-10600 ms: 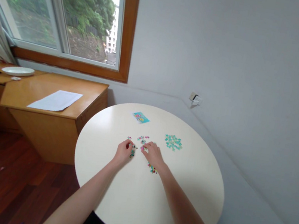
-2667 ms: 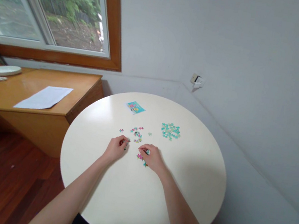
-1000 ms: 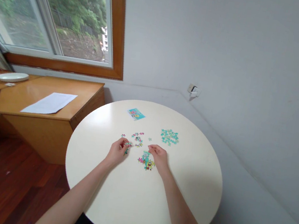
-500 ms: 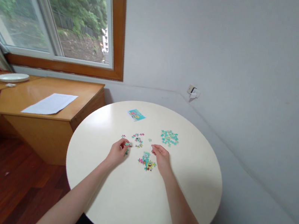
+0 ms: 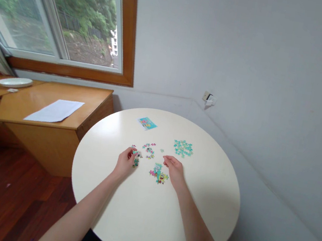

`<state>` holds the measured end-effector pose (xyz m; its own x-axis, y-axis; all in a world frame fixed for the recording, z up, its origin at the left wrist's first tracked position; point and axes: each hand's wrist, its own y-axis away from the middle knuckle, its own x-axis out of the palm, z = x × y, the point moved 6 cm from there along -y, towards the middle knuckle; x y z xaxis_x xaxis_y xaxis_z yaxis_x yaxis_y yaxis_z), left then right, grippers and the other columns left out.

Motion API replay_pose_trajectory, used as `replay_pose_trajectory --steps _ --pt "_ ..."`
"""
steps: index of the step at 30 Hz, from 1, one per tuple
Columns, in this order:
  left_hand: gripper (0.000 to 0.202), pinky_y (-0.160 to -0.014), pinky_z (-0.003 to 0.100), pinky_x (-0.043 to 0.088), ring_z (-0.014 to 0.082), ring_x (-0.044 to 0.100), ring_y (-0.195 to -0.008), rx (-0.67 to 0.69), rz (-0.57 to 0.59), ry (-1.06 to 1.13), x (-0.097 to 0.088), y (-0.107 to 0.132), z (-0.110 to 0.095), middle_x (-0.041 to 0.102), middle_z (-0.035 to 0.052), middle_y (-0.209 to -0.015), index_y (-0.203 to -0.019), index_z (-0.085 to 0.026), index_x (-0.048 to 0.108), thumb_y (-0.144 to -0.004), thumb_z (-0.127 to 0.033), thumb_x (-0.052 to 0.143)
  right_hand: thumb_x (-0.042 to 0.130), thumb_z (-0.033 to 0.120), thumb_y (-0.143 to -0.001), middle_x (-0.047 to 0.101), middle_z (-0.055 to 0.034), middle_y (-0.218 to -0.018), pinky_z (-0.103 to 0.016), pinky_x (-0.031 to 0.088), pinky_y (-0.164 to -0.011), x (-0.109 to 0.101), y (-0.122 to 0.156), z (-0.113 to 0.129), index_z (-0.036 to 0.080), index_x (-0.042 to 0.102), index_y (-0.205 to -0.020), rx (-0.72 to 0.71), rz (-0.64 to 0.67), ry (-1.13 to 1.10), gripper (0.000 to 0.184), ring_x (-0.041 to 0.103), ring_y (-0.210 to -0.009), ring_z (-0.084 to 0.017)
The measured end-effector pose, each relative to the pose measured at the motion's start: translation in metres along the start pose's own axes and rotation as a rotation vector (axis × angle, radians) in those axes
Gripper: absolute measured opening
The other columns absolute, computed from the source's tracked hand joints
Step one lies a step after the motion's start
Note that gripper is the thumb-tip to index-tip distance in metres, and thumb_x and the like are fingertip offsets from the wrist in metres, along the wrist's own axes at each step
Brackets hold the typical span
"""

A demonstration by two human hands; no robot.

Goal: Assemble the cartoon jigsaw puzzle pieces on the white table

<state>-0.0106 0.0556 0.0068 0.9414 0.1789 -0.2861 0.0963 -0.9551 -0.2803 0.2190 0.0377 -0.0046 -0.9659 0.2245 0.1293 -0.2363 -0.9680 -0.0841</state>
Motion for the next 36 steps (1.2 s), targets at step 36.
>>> replay_pose_trajectory --steps 36 --pt "0.009 -0.052 0.025 0.033 0.0113 0.045 -0.053 -0.013 -0.084 0.047 -0.0050 -0.0008 0.0022 0.052 -0.0024 -0.058 -0.077 -0.019 0.059 -0.074 -0.019 0.050 0.073 0.048 -0.054 0.063 -0.0016 -0.062 -0.030 0.043 -0.066 0.0076 0.0054 0.0061 0.018 0.066 -0.068 0.023 0.059 0.060 0.034 0.056 -0.062 -0.016"
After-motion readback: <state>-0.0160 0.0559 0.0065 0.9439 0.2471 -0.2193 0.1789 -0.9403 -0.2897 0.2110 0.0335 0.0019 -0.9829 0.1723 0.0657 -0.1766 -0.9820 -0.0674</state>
